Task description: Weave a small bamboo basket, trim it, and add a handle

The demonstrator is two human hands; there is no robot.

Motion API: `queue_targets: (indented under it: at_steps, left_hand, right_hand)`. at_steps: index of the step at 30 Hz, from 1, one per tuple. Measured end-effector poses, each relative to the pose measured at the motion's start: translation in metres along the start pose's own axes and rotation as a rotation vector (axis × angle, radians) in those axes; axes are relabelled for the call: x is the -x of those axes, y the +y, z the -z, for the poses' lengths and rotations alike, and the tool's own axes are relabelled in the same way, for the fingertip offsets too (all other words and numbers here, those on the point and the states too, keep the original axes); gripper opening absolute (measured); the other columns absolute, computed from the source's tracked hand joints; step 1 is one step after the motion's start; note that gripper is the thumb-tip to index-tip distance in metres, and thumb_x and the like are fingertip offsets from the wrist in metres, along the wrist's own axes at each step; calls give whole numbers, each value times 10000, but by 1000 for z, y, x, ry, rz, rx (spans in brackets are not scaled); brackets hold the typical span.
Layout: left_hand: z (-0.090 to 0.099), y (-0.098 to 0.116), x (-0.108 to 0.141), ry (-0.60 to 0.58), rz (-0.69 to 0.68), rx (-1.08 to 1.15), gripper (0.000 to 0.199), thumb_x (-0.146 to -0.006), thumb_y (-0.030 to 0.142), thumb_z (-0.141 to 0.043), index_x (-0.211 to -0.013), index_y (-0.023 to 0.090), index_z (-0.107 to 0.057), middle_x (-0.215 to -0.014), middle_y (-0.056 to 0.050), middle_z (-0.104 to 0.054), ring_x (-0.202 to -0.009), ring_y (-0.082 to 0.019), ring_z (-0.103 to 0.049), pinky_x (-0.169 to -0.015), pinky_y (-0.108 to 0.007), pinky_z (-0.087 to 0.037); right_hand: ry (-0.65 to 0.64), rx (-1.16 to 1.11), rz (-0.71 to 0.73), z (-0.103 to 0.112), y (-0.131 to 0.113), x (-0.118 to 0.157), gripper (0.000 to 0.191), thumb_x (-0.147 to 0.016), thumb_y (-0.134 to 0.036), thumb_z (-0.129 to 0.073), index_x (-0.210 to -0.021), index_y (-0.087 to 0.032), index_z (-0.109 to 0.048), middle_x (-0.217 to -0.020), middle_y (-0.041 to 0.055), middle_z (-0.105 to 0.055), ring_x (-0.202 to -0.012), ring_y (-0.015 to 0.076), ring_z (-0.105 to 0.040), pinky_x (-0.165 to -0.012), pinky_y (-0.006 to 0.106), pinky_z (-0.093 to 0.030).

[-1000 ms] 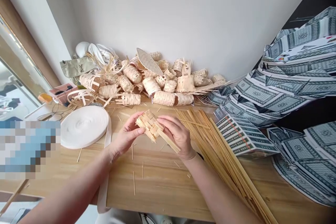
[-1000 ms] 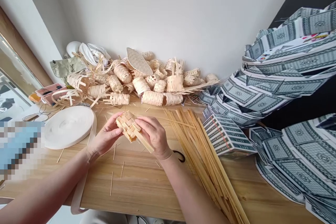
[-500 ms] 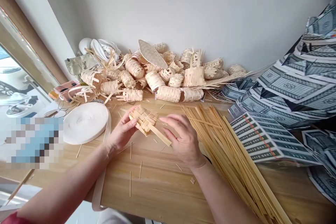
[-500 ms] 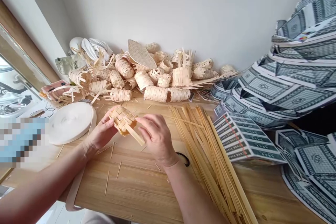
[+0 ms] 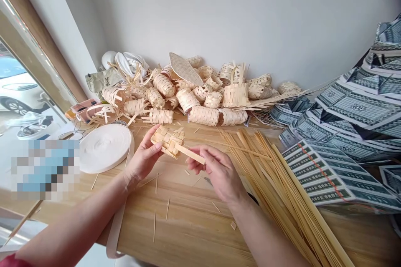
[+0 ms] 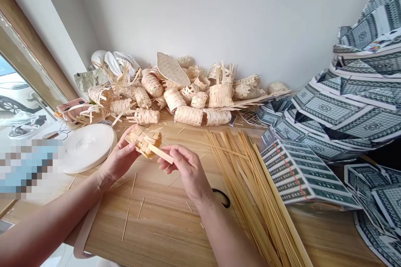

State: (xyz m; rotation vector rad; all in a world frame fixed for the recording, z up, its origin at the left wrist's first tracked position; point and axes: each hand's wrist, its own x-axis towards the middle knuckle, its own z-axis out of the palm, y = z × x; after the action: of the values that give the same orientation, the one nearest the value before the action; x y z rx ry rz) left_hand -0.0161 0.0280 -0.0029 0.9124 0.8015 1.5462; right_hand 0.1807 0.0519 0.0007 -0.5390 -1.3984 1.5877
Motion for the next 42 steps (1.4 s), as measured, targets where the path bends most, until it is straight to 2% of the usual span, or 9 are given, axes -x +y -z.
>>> queue_targets:
  at_steps: [4,13,19,22,25,29,33,37,42]
  left_hand:
    - [-2,0,2,7,-10,-36,486,-693,247,-721,-1146,324,-562,-1097,12,-618,-1008,-179,-544,-877,-308,-404]
    - [-1,1,6,-94,54,-110,302,-743,269,-672,-1011,302,-537,-970,34,-591,-879,-133,-544,-798,-272,-413]
    - [-2,0,8,-241,201,-238,601,-626,169,-761,-1177,269,-542,-1209,-38,-577,-1096,-221,-508,-955,-340,-356]
    - [-2,2,6,-201,174,-184,636,-600,146,-770,-1187,254,-549,-1219,-56,-582,-1123,-241,-505,-980,-368,-353]
    - [0,8,3,-118,60,-49,608,-617,154,-755,-1176,264,-543,-1220,-41,-582,-1126,-223,-517,-982,-358,-376]
    - [7,14,1,-128,-6,150,528,-647,217,-748,-1136,234,-551,-1193,-47,-592,-1037,-205,-580,-990,-375,-392]
    - [12,12,1,-120,42,256,431,-659,293,-756,-1050,233,-587,-1084,-25,-626,-996,-187,-584,-930,-369,-435]
    - [11,8,1,-108,54,218,435,-638,271,-776,-1027,240,-583,-1047,-24,-631,-910,-154,-593,-842,-303,-458]
    - [12,9,1,-138,59,161,547,-615,307,-794,-1096,249,-540,-1093,-46,-621,-964,-192,-603,-906,-358,-432]
  right_hand:
    - [20,-146,-64,1,-1,-2,388,-775,-518,-596,-847,-145,-673,-684,53,-665,-544,120,-594,-471,208,-445]
    - [216,29,12,7,-2,-8,242,-656,-376,-727,-727,-155,-658,-561,-8,-609,-473,77,-510,-430,176,-390]
    - [146,122,187,10,-1,-8,269,-732,-409,-657,-840,-164,-638,-642,9,-632,-546,105,-550,-515,224,-448]
    - [154,428,182,16,-10,-9,419,-838,-506,-443,-1072,-176,-555,-782,43,-656,-611,132,-580,-550,258,-462]
    - [198,927,43,21,-28,-8,352,-867,-417,-361,-915,-168,-606,-732,47,-638,-595,143,-559,-525,251,-410]
    - [24,1274,-116,24,-52,11,184,-630,-170,-632,-473,-167,-536,-485,17,-534,-502,161,-506,-495,256,-307]
    - [-262,1693,-347,29,-54,43,101,-670,-115,-586,-703,-178,-656,-798,79,-667,-761,251,-619,-612,290,-388]
    - [-254,1611,-330,45,-41,63,305,-674,-88,-530,-922,-202,-665,-923,66,-661,-870,251,-619,-720,317,-431]
    - [-276,1521,-314,52,-34,70,331,-678,-98,-508,-949,-224,-651,-976,50,-654,-910,229,-608,-749,298,-427]
